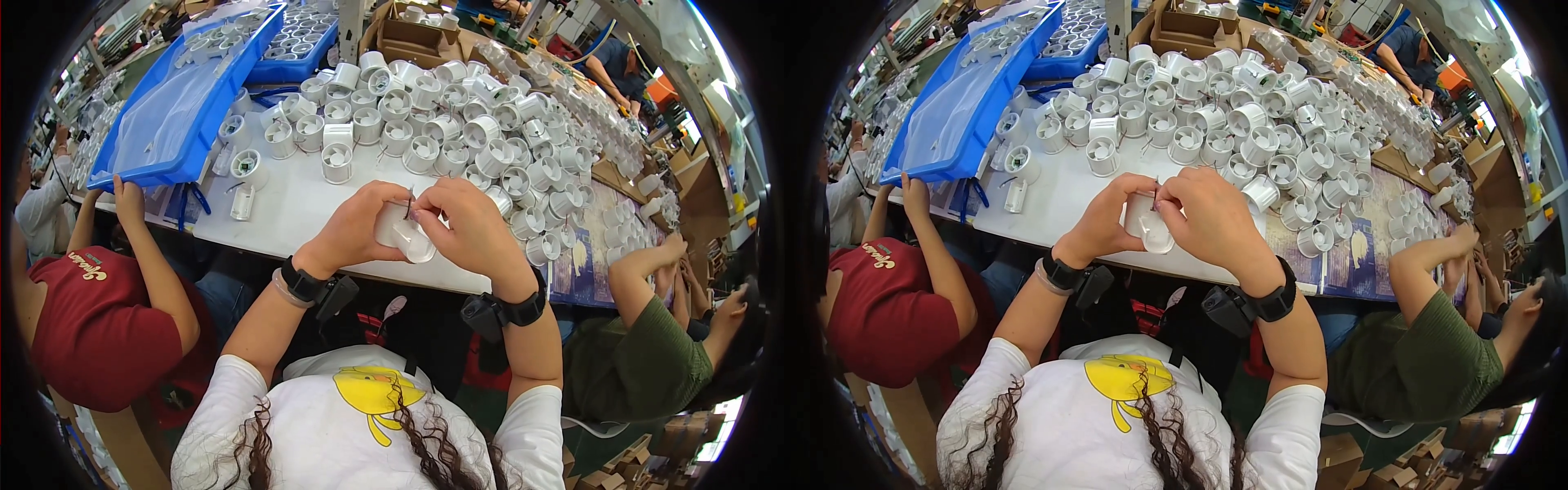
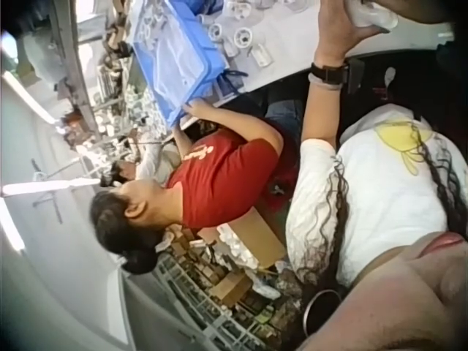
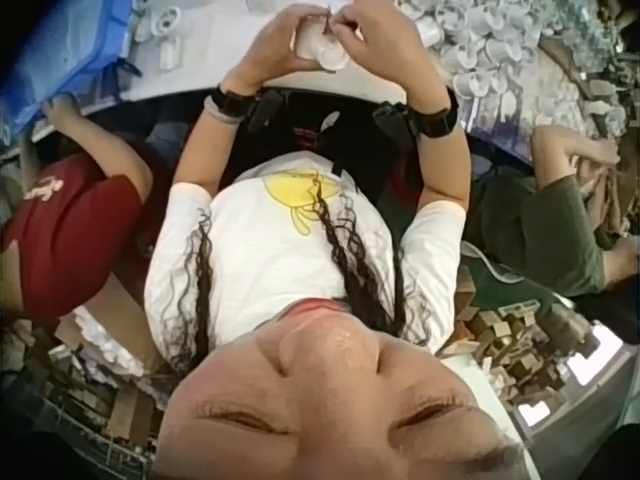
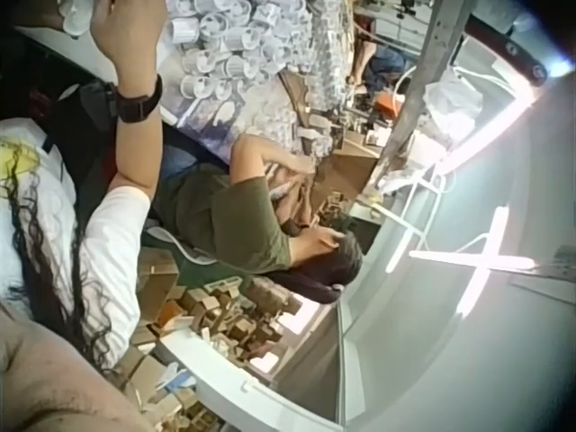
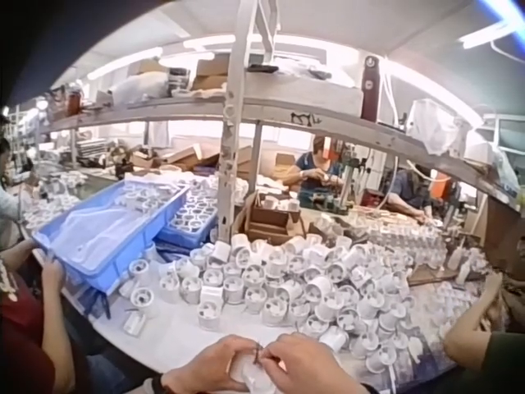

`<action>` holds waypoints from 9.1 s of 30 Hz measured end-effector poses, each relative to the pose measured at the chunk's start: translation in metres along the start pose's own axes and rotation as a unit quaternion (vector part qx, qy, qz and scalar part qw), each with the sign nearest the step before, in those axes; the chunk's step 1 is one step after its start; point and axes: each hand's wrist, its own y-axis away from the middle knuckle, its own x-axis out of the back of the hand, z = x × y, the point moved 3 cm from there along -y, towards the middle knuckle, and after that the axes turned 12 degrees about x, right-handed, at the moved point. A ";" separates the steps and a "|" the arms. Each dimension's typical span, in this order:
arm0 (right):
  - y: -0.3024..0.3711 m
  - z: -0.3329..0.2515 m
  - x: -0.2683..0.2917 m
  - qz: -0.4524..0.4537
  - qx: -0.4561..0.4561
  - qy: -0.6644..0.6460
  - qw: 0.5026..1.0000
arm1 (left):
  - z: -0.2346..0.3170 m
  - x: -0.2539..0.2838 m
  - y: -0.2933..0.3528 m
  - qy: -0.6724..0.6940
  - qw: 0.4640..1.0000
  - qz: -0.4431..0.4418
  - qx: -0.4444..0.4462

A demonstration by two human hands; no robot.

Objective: The person picks up a white plastic housing and a fan, inserts the fan into the housing, and threads the wires through a side opening. They then press a white plastic cover onto the housing and place the assembled unit onto the table.

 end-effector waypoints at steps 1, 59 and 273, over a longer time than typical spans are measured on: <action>0.000 0.001 0.001 -0.002 -0.011 -0.012 1.000 | 0.000 -0.001 0.000 0.025 0.999 0.000 0.027; 0.011 0.021 -0.012 0.095 0.040 -0.249 0.963 | 0.006 -0.019 -0.003 0.086 0.992 -0.055 0.077; 0.004 0.011 -0.062 0.359 0.010 -0.707 0.609 | 0.008 -0.045 -0.016 0.594 0.780 0.114 0.161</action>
